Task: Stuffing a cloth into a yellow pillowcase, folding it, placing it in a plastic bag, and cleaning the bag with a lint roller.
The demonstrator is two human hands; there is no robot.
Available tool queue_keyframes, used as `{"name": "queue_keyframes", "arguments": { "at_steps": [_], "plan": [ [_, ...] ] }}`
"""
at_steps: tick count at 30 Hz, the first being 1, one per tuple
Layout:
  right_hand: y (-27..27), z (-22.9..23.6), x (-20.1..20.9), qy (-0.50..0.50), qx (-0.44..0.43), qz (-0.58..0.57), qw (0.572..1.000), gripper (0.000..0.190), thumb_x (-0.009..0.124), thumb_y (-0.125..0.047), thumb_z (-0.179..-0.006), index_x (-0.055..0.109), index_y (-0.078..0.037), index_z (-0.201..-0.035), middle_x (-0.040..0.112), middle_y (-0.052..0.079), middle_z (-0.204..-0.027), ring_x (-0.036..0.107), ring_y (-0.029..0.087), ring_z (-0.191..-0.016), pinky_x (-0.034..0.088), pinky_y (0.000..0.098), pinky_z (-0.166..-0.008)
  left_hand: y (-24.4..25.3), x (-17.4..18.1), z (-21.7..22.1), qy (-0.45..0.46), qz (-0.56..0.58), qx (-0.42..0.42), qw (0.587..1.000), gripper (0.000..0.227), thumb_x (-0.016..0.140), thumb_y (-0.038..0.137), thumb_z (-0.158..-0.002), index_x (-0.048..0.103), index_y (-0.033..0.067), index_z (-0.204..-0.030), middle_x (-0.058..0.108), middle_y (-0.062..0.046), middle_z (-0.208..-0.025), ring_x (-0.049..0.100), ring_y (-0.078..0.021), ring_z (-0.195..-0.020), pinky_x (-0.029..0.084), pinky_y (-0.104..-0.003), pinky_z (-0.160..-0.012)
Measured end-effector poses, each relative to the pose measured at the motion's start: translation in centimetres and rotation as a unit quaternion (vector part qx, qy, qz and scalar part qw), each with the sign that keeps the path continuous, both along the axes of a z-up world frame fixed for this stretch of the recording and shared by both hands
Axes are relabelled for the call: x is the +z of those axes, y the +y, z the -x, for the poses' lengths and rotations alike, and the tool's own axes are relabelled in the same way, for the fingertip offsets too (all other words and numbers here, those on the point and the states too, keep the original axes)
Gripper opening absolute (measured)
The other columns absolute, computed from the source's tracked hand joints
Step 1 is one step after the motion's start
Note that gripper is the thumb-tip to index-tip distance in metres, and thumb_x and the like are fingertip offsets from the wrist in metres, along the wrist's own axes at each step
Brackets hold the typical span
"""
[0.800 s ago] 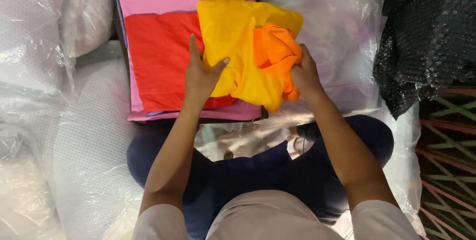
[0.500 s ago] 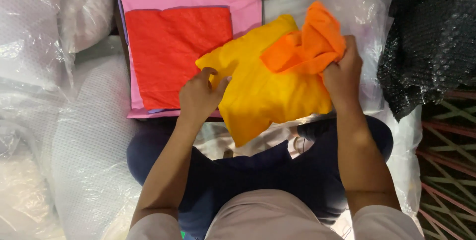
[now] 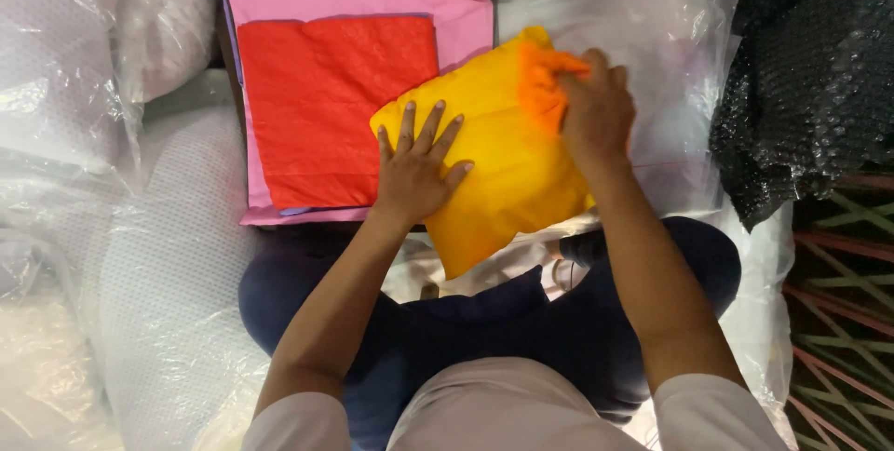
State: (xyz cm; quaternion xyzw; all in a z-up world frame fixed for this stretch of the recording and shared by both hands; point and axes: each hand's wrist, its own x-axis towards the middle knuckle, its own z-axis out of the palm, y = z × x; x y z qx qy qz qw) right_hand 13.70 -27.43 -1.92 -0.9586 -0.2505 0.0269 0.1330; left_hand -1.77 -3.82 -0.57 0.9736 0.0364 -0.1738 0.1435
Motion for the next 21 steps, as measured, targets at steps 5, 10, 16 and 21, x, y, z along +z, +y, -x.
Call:
{"name": "queue_keyframes", "arguments": {
  "at_steps": [5, 10, 16, 21],
  "plan": [
    [-1.5, -2.2, 2.7, -0.068, -0.18, -0.091, 0.977, 0.032, 0.075, -0.002, -0.083, 0.068, -0.006, -0.115, 0.052, 0.014, -0.123, 0.053, 0.039, -0.109, 0.057, 0.0548, -0.068, 0.4, -2.8, 0.8, -0.139, -0.028, -0.031, 0.989, 0.072, 0.042, 0.067, -0.1, 0.032, 0.0311, -0.162, 0.019, 0.002, -0.171, 0.009, -0.0363, -0.157, 0.019, -0.077, -0.115],
    [3.4, 1.4, -1.0, -0.135, 0.119, -0.162, 0.97, 0.068, 0.066, 0.015, -0.065, 0.067, -0.004, -0.13, 0.045, 0.022, -0.148, 0.05, 0.045, -0.134, 0.054, 0.0519, -0.104, 0.0, -2.6, 0.6, -0.144, -0.04, -0.029, 0.988, 0.072, 0.042, 0.066, -0.1, 0.034, 0.0305, -0.162, 0.02, 0.001, -0.171, 0.01, -0.0366, -0.157, 0.02, -0.077, -0.114],
    [2.2, -2.0, -4.3, 0.02, 0.044, -0.052, 0.997, 0.067, 0.087, -0.001, -0.063, 0.07, -0.018, -0.125, 0.049, 0.003, -0.137, 0.053, 0.034, -0.121, 0.057, 0.0537, -0.094, -0.3, -0.8, 0.5, -0.053, 0.009, 0.009, 0.998, 0.067, 0.034, 0.065, -0.104, 0.027, 0.0348, -0.164, 0.015, 0.003, -0.173, 0.001, -0.0307, -0.16, 0.005, -0.068, -0.122],
    [-1.8, -3.4, 0.5, 0.011, -0.221, -0.104, 0.97, 0.052, 0.067, 0.001, -0.086, 0.061, -0.011, -0.136, 0.054, 0.013, -0.122, 0.064, 0.04, -0.106, 0.059, 0.0612, -0.079, 0.7, -2.9, 0.3, -0.155, 0.004, 0.045, 0.987, 0.06, 0.031, 0.06, -0.106, 0.039, 0.0328, -0.16, 0.042, 0.003, -0.162, 0.034, -0.0261, -0.152, 0.035, -0.064, -0.114]
  ]
}}
